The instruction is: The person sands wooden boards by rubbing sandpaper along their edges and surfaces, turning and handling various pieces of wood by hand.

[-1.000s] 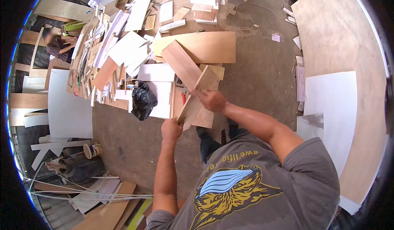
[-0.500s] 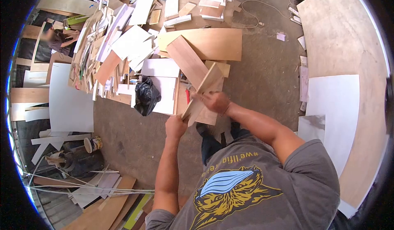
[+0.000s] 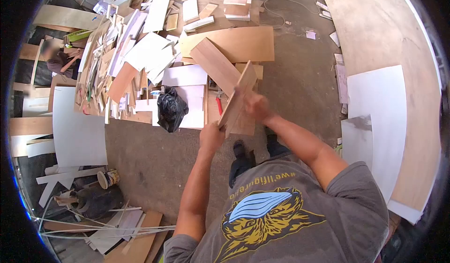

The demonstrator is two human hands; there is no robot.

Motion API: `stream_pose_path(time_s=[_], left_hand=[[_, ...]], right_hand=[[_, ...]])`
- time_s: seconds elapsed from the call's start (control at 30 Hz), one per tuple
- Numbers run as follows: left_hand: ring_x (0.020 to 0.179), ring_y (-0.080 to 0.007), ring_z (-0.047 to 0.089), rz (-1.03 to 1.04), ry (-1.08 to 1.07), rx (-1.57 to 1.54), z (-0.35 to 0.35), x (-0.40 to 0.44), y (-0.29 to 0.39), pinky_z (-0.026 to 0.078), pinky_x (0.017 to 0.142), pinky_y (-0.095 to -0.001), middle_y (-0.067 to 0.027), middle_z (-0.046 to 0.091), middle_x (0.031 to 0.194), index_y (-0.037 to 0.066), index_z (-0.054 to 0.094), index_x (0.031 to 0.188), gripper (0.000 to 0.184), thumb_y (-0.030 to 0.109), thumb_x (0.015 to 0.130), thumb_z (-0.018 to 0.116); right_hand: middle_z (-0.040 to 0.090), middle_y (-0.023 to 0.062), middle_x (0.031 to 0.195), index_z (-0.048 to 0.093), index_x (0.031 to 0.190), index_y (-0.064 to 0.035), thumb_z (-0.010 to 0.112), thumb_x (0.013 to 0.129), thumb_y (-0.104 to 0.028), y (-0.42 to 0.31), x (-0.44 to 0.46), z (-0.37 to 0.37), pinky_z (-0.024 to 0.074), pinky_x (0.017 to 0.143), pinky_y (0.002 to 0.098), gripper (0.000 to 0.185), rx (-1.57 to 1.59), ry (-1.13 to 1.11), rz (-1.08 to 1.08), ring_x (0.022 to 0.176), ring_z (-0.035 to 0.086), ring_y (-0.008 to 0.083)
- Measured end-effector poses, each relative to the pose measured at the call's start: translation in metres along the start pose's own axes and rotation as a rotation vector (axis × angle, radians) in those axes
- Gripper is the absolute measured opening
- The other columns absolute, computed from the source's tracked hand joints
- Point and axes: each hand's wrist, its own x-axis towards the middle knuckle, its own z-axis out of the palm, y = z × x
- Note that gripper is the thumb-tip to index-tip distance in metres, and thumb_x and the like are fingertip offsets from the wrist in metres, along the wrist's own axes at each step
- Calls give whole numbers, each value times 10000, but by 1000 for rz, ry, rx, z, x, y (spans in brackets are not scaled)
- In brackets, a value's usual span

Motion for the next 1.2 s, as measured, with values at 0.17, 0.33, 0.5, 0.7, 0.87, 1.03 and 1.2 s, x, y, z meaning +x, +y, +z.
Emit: stream_pose_path(time_s=[0.17,0.33,0.5,0.7,0.87,1.03,1.2], left_hand=[[871,-458,703,48,-27,-29,-2,1,-5,554,792,-548,-279,713,911,21,746,965,279,281,889,682],[858,-469,704,111,-61,-33,-9,8,-15,554,810,-551,-291,711,877,-30,739,899,295,258,873,680],[848,-473,705,126,-24,-31,3,14,-25,554,813,-555,-299,709,863,-31,742,859,271,225,872,656],[873,-470,711,145,-33,-54,2,19,-29,560,818,-556,-288,720,890,-5,756,884,262,232,877,644],[907,-485,701,133,-53,-59,5,22,-22,555,816,-565,-300,715,924,-19,748,924,271,229,878,649],[945,-463,720,117,-89,-43,2,18,-11,568,856,-550,-289,733,968,-22,759,962,288,231,871,656],[1002,-494,695,191,-143,-43,13,23,-22,548,903,-549,-319,718,1015,-29,743,1073,499,425,958,573]], right_hand=[[715,172,1050,521,1495,-71,582,933,-81,-51,5,-14,593,649,433,566,106,103,11,771,707,328],[714,181,1103,519,1503,-97,585,939,-96,-74,-4,-11,594,696,447,567,-7,-141,58,842,716,346],[721,159,1069,513,1517,-129,599,929,-120,-65,17,-13,591,663,423,595,-78,117,302,799,718,305],[702,130,920,454,1561,-171,594,926,-151,-116,-10,-9,579,619,451,650,-117,-29,-57,705,700,326],[712,129,982,477,1547,-155,597,924,-122,-81,12,-27,579,643,433,635,-90,132,344,733,699,349],[712,175,1125,503,1523,-136,561,939,-86,-114,-24,-13,582,716,456,589,-37,-51,236,874,713,381],[701,175,1213,523,1505,-134,554,976,-103,-111,-16,-27,583,791,467,530,25,-15,410,968,709,377]])
